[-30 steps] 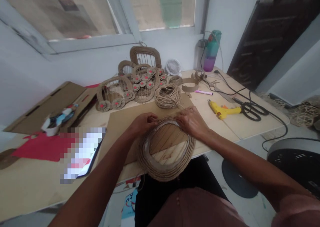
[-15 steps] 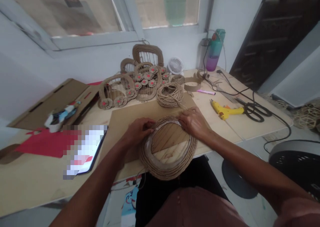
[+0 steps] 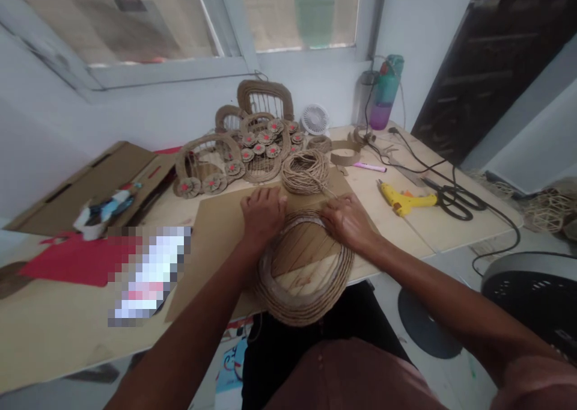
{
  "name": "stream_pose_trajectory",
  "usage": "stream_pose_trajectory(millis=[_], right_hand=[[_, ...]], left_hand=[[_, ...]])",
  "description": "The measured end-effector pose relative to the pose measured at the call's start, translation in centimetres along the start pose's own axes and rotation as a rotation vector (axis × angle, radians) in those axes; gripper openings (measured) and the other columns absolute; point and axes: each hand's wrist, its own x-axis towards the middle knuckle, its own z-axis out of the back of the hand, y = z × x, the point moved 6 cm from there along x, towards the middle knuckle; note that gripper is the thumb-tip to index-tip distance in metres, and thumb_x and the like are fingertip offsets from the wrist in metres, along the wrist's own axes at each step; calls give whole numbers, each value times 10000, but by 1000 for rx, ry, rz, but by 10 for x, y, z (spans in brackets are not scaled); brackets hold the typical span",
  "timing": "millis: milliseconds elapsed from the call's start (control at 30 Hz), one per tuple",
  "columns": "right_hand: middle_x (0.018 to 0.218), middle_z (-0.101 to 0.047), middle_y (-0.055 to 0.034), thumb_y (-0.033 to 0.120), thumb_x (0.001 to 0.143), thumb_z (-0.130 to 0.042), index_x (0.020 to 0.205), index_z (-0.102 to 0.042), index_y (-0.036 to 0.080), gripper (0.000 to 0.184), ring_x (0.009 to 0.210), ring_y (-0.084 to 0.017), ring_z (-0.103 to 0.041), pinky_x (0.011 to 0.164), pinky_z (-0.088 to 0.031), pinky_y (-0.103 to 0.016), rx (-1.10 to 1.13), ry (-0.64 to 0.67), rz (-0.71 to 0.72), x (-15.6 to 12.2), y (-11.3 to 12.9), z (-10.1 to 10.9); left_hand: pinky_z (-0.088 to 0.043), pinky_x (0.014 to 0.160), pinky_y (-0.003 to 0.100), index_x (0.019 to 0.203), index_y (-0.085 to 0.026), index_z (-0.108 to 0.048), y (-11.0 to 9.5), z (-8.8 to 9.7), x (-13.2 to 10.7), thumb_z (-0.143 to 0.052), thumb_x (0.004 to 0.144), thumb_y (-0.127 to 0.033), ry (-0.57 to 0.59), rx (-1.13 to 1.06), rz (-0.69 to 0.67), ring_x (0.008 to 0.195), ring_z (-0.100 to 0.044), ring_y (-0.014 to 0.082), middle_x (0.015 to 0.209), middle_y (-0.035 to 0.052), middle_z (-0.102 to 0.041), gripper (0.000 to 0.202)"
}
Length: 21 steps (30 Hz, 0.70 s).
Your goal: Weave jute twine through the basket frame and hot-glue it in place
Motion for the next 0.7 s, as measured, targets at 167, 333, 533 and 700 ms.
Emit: stream_pose_trajectory(millis=[167, 333, 533, 700], right_hand=[[845, -674, -52, 179, 945, -486, 835, -691, 164, 233, 784, -165, -533, 853, -260, -338, -4, -37, 16, 2, -2, -4], [811, -658, -42, 189, 948, -493, 826, -697, 172, 238, 780, -169, -523, 857, -261, -341, 10, -41, 29, 4, -5, -6], [794, -659, -52, 187, 949, -485, 823, -704, 168, 253, 764, -171, -521, 833, -268, -343, 39, -37, 53, 6, -6, -5], [803, -667, -69, 168, 943, -478, 797, -705, 157, 270, 744, -177, -531, 828, -271, -355, 44, -24, 40, 6, -8, -9]], left_hand=[[-325, 956, 523, 1210, -117, -568, -11, -19, 11, -315, 950, -358, 55, 144, 11, 1180, -495, 368, 1186, 221, -631, 435], [-354, 923, 513, 1273, -103, -511, -9, -33, 15, -310, 952, -382, 126, 178, 8, 1167, -485, 378, 1228, 234, -586, 470], [-359, 938, 542, 1275, -148, -513, -6, -38, 18, -335, 943, -424, 207, 153, 21, 1196, -453, 390, 1283, 225, -546, 468], [-322, 976, 625, 1185, -153, -584, 5, -36, 27, -382, 916, -406, 231, -68, 63, 1230, -436, 418, 1291, 233, -547, 421]])
